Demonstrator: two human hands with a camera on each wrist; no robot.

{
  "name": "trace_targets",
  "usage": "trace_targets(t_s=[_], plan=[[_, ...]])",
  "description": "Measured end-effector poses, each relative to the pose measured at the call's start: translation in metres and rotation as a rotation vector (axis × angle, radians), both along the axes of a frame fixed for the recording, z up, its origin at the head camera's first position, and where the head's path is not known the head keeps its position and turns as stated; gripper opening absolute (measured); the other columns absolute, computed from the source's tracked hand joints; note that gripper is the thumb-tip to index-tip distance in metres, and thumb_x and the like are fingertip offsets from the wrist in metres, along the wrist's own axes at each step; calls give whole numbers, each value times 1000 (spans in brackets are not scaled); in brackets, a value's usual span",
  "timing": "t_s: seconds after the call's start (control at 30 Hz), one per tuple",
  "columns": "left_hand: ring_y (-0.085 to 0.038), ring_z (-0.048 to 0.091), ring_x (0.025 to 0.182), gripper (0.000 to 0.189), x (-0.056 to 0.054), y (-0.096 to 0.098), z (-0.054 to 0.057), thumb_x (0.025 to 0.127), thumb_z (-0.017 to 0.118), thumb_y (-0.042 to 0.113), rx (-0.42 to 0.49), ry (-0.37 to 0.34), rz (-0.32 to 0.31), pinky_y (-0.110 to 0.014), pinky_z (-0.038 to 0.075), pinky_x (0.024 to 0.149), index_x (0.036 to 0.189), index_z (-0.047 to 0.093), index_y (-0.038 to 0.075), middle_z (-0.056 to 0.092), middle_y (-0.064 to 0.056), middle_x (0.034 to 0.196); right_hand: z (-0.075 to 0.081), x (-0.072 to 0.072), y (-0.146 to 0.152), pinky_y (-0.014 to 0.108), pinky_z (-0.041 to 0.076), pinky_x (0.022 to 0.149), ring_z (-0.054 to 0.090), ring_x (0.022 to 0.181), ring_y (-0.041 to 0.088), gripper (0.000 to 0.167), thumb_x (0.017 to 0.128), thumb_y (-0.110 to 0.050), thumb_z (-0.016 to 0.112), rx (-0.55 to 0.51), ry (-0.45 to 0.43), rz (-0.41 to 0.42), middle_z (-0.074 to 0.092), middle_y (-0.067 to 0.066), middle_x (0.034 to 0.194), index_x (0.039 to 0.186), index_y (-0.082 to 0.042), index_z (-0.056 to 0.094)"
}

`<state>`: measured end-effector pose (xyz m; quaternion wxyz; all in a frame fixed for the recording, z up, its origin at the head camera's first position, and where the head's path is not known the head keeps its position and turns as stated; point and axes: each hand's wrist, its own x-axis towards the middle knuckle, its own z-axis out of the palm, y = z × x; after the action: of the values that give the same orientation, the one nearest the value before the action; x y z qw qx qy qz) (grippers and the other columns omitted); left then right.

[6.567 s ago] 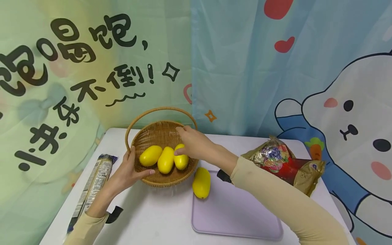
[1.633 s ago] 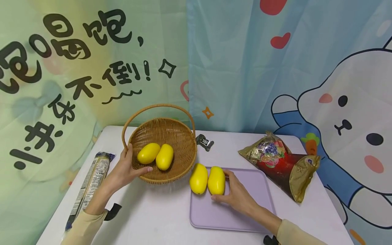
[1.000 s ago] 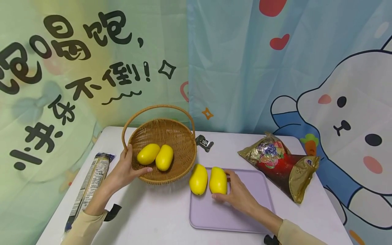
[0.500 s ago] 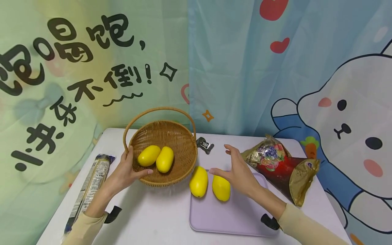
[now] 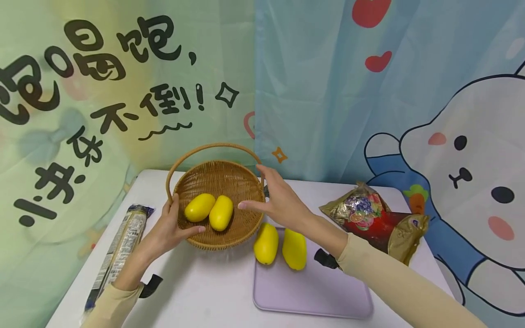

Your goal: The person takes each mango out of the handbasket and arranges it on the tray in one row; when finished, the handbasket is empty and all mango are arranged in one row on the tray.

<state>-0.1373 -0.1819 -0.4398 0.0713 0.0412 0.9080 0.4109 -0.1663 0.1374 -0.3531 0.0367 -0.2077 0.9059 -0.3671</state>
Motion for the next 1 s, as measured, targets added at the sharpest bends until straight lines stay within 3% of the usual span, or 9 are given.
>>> trace_targets(t_s=[0.2,0.37,0.5,0.6,0.67,0.77,0.83,0.9,1.0], plan=[[-51,29,147,115,-1,1,1,84,80,49,14,34,-14,-62,33,116,162,10,2,-12,-30,165,11,-20,-38,51,36,118,36,148,28,109,83,-68,71,87,-14,103,29,11,165,162,-9,21],[-51,30,147,117,0,0,0,84,80,48,12,28,-15,-62,34,115,162,6,1,-13,-30,165,13,-39,-64,52,30,121,27,153,35,108,88,-58,72,192,-96,187,24,21,166,161,1,17],[-49,32,146,125,1,0,-1,83,80,51,7,18,-9,-60,35,115,161,-3,-2,-14,-29,166,5,-54,-82,50,30,122,25,153,37,111,89,-56,72,361,-192,214,21,25,166,160,5,12],[-49,34,145,125,2,0,-2,83,80,52,8,19,-8,-59,36,115,162,-2,-1,-13,-28,166,-7,-63,-93,47,30,122,27,153,37,111,90,-56,71,469,-248,235,23,25,165,160,6,11],[-48,35,145,123,3,1,-2,83,80,51,9,23,-7,-59,37,114,162,1,1,-13,-28,166,-14,-67,-98,44,35,119,42,145,35,111,91,-53,72,499,-283,246,37,27,158,160,7,9],[-48,37,144,117,3,2,-2,83,80,50,12,38,-13,-60,38,113,163,7,5,-13,-28,166,-25,-71,-104,37,48,102,61,114,28,101,90,-51,73,513,-309,257,61,24,133,155,10,26],[-49,38,143,116,3,2,-2,83,80,50,9,47,-13,-60,38,113,163,9,6,-13,-29,166,-31,-72,-107,34,49,86,59,92,23,87,89,-51,75,523,-328,260,66,17,109,146,8,44],[-49,39,142,116,3,3,-1,83,80,49,9,51,-12,-60,38,113,162,8,5,-13,-30,165,-36,-74,-108,33,47,82,54,89,19,74,87,-51,76,537,-342,258,61,10,104,132,4,56],[-50,44,139,120,4,4,0,83,80,50,5,44,-10,-58,40,112,162,4,3,-14,-30,165,-41,-76,-111,34,49,86,53,90,19,63,86,-51,77,575,-371,265,59,8,101,120,1,62]])
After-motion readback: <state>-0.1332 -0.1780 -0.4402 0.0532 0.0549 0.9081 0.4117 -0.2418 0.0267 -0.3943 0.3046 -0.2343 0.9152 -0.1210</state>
